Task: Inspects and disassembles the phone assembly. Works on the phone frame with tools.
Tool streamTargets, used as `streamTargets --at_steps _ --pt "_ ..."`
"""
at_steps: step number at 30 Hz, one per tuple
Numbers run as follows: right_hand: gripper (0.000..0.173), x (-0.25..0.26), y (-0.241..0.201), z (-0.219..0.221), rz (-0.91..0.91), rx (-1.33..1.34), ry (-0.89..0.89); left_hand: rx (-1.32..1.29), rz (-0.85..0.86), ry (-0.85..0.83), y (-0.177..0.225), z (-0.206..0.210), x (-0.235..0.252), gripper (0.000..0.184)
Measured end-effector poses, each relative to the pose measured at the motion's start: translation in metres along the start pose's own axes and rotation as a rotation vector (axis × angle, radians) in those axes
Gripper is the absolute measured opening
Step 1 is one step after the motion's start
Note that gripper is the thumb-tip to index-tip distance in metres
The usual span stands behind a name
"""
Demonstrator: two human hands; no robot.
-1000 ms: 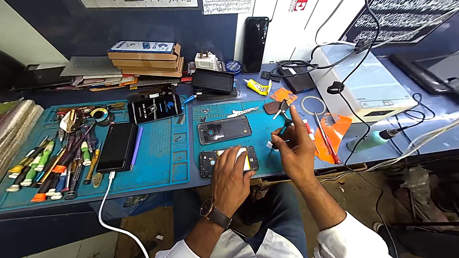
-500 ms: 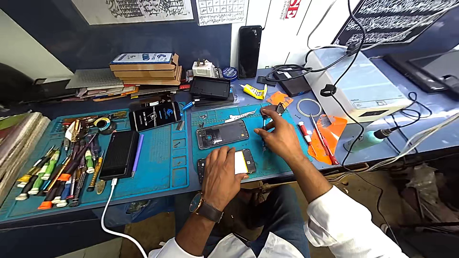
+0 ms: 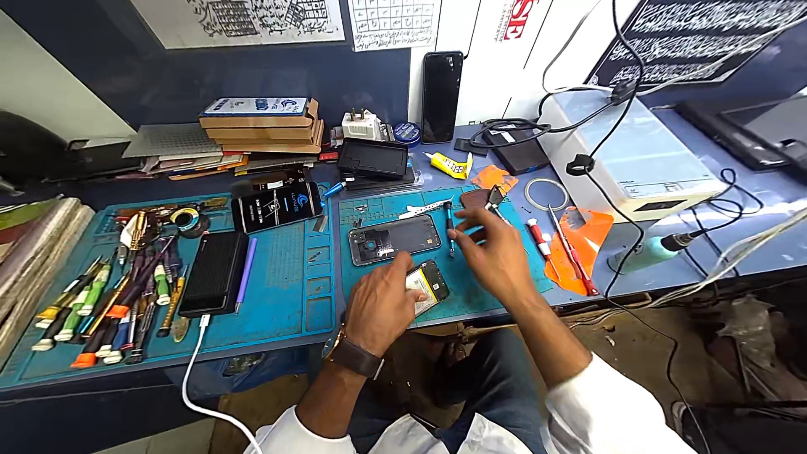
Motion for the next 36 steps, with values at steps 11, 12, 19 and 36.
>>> streamTargets --at_steps 11,12,19,36 --pt "0.018 -0.071 -0.037 -0.002 -0.418 -0.049 -0.062 -0.95 -0.028 -0.159 -0.002 0.031 -0.033 0.039" --pt "0.02 -0.071 -0.04 0.0 -0.435 -0.083 -0.083 -0.973 -0.045 -0.171 -0.001 0.035 -0.035 0.04" --pt "0.022 -0.064 -0.053 0.0 -0.508 -0.258 -0.247 -0.894 -0.088 -0.165 0.002 0.037 -0.04 0.044" --pt "0.019 -0.054 -0.064 -0.006 -0.522 -0.352 -0.393 -1.093 0.009 -0.253 0.004 0.035 -0.047 0.035"
Point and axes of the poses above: each hand's wrist, its own x-axis towards the middle knuckle, its own z-axis out of the palm, y = z × x, the point moved 5 cm from there along x, towards the middle knuckle, and after that the axes turned 4 degrees about -y, right-handed, at the moved point
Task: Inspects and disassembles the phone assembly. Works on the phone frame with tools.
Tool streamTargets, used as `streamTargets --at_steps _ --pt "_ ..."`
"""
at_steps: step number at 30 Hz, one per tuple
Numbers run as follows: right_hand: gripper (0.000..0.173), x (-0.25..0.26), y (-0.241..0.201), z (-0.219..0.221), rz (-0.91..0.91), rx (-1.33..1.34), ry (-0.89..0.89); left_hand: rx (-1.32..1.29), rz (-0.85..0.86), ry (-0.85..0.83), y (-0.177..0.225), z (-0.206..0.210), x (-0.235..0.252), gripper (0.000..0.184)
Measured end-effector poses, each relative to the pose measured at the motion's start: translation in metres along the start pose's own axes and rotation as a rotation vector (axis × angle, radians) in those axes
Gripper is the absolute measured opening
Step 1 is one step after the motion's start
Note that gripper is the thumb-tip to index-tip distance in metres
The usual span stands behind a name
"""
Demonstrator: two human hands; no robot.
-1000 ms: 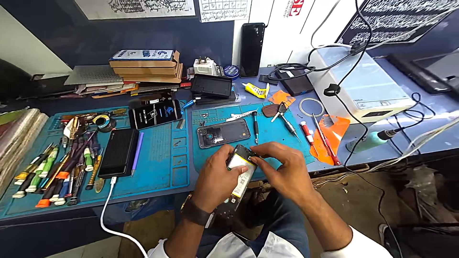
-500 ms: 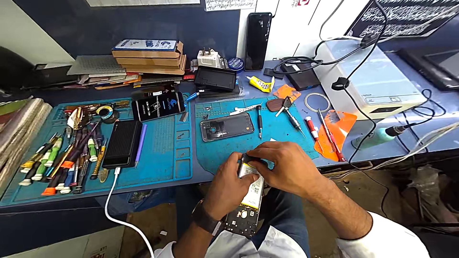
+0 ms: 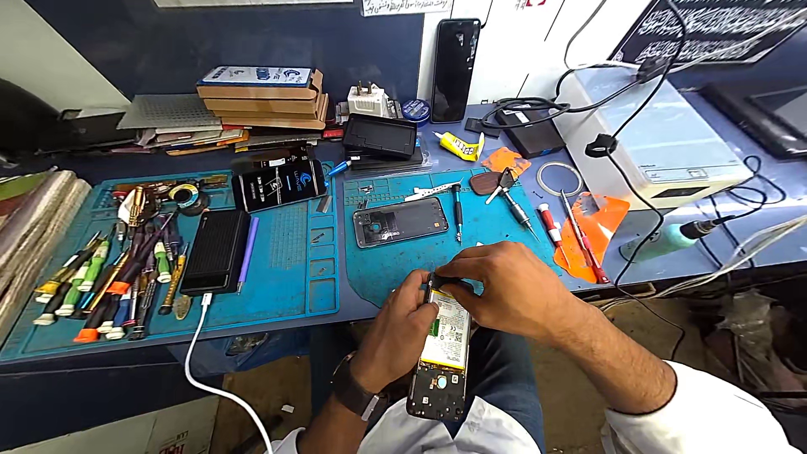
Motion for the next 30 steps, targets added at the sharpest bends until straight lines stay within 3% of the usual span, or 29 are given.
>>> streamTargets --at_steps 15,22,26,30 --pt "0.02 0.006 -0.009 0.003 -0.017 -0.132 -0.096 0.059 -0.006 0.004 0.0 0.0 0.001 0.033" --pt "0.026 0.002 -0.013 0.015 -0.117 -0.188 0.046 -0.048 0.021 0.009 0.002 0.0 0.002 0.032" --pt "0.032 -0.005 -0.008 0.009 -0.14 -0.107 0.243 -0.095 0.052 0.023 0.001 -0.001 0.001 0.036" --pt "0.031 -0.009 0.015 0.01 0.063 0.197 0.395 -0.151 0.064 0.05 0.0 -0.003 0.001 0.035"
Point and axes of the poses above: each hand's wrist, its own x-axis towards the middle knuckle, its own z-axis out of the palm, y = z × x, the point moved 5 cm from there along x, towards the middle knuckle, and after that the axes turned 4 degrees about -y, right-handed, at the moved point
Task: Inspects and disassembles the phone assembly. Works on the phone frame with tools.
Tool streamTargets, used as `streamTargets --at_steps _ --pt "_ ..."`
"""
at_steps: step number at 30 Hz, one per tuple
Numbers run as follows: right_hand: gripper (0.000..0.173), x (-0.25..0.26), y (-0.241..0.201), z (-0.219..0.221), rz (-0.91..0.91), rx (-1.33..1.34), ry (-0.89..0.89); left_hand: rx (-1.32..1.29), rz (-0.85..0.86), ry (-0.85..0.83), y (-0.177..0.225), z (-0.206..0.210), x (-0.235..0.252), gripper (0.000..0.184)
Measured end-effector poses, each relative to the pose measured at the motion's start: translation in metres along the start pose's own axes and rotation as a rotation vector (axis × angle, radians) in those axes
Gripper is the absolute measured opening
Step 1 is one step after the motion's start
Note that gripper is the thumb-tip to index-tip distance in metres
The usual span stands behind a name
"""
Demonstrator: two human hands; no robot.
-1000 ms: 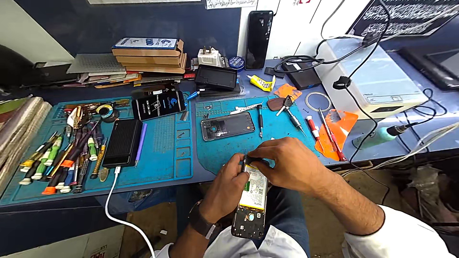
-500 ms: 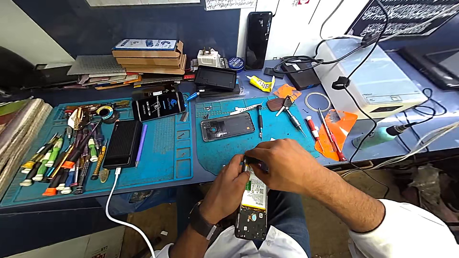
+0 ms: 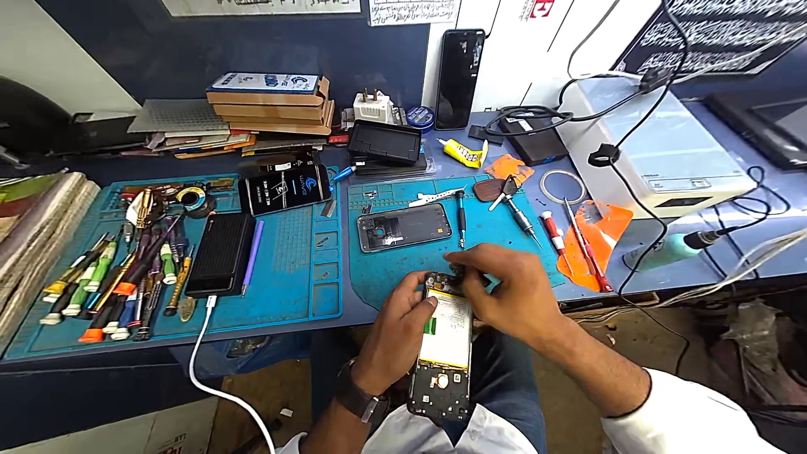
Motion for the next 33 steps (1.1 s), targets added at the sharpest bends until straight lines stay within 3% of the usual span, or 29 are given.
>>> streamTargets --at_steps 3,6,14,20,25,27,29,31,33 --pt "0.029 0.011 0.033 0.004 0.319 0.26 -0.014 -0.002 0.005 0.021 -0.003 -0.003 0.001 0.033" --pt "0.028 0.033 0.056 0.014 0.476 0.304 -0.147 0.007 0.002 0.044 -0.005 -0.005 0.001 0.031" --pt "0.029 0.081 0.062 0.036 0.422 0.068 -0.288 0.001 0.002 0.072 -0.007 -0.011 0.0 0.028" --pt "0.023 0.069 0.046 0.019 0.276 0.131 -0.169 0.007 -0.005 0.059 -0.008 -0.016 0.001 0.023" --pt "0.019 0.03 0.028 0.018 0.399 0.735 -0.689 0.086 0.037 0.045 0.004 -0.025 0.006 0.022" --pt "0.015 0.022 0.03 0.016 0.505 0.829 -0.623 0.055 0.049 0.004 0.01 -0.03 0.007 0.031" --pt "0.016 0.016 0.038 0.013 0.65 0.929 -0.45 -0.073 0.089 -0.074 0.015 -0.042 0.006 0.055" --pt "0.018 0.006 0.043 0.015 0.81 1.076 -0.207 -0.321 0.185 -0.146 0.018 -0.051 0.005 0.077" --pt "0.02 -0.003 0.034 0.023 0.934 1.272 0.056 -0.624 0.3 -0.13 0.017 -0.052 0.007 0.084"
Point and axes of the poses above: each hand's wrist, its own x-axis towards the middle knuckle, its own z-axis out of the palm, y = z × x, the point moved 5 cm from there along x, towards the middle knuckle, and after that the axes turned 4 degrees about -y, right-handed, at the moved point
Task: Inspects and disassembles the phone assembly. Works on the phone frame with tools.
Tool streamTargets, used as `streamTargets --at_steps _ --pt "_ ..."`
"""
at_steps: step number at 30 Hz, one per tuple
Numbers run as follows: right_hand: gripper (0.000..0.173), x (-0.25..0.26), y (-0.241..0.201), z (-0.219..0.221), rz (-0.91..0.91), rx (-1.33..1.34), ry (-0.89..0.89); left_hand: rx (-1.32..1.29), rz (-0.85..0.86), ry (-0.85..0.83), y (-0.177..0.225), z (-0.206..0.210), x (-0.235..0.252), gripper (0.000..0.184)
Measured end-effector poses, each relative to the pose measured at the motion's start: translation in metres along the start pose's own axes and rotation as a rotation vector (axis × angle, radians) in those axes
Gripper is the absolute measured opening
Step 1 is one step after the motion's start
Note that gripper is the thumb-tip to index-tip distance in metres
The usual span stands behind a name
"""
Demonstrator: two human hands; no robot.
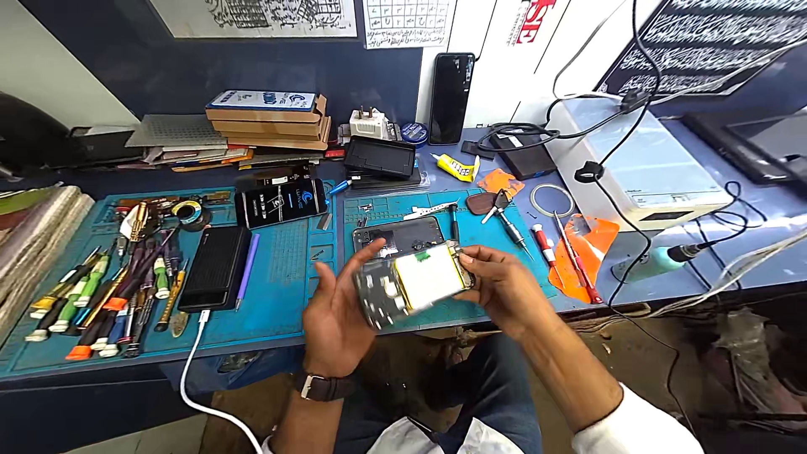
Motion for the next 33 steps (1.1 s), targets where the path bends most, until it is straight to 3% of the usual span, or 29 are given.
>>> streamTargets --at_steps 2,4,5,7,9,12,14,16,20,33 --pt "0.019 -0.012 0.013 0.017 0.005 0.226 0.069 -0.116 0.131 0.029 -0.01 0.006 0.006 0.083" --pt "0.017 -0.023 0.025 0.037 0.033 0.266 0.012 0.003 0.178 0.066 -0.023 0.014 0.013 0.065" --pt "0.018 -0.026 0.029 0.045 0.047 0.202 -0.059 0.021 0.155 0.097 -0.029 0.017 0.015 0.052" --pt "0.025 -0.029 0.031 0.052 0.018 -0.1 -0.211 0.007 0.069 0.169 -0.036 0.019 0.017 0.045" --pt "0.023 -0.025 0.023 0.038 -0.159 -0.511 -0.17 -0.021 0.056 0.167 -0.037 0.016 0.018 0.047" --pt "0.017 -0.022 0.001 0.014 -0.62 -0.927 -0.01 0.027 0.06 0.193 -0.04 0.005 0.015 0.05" --pt "0.01 -0.023 -0.009 0.016 -0.885 -1.081 -0.096 0.065 0.045 0.234 -0.043 0.0 0.012 0.05" --pt "0.007 -0.024 -0.01 0.025 -0.996 -1.198 -0.224 0.134 0.04 0.251 -0.045 -0.001 0.011 0.05" --pt "0.008 -0.023 -0.003 0.038 -1.044 -1.34 -0.361 0.258 0.016 0.268 -0.047 -0.004 0.011 0.053" --pt "0.009 -0.018 -0.012 0.046 -1.037 -1.502 -0.502 0.336 -0.002 0.236 -0.048 -0.005 0.012 0.053"
Point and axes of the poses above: each hand's wrist, its own x-axis towards the middle knuckle, its own z-axis out of the palm, y = z × x, the point moved 5 cm from there along x, towards the middle knuckle, and after that the axes turned 4 degrees about -y, right-handed, at the moved point
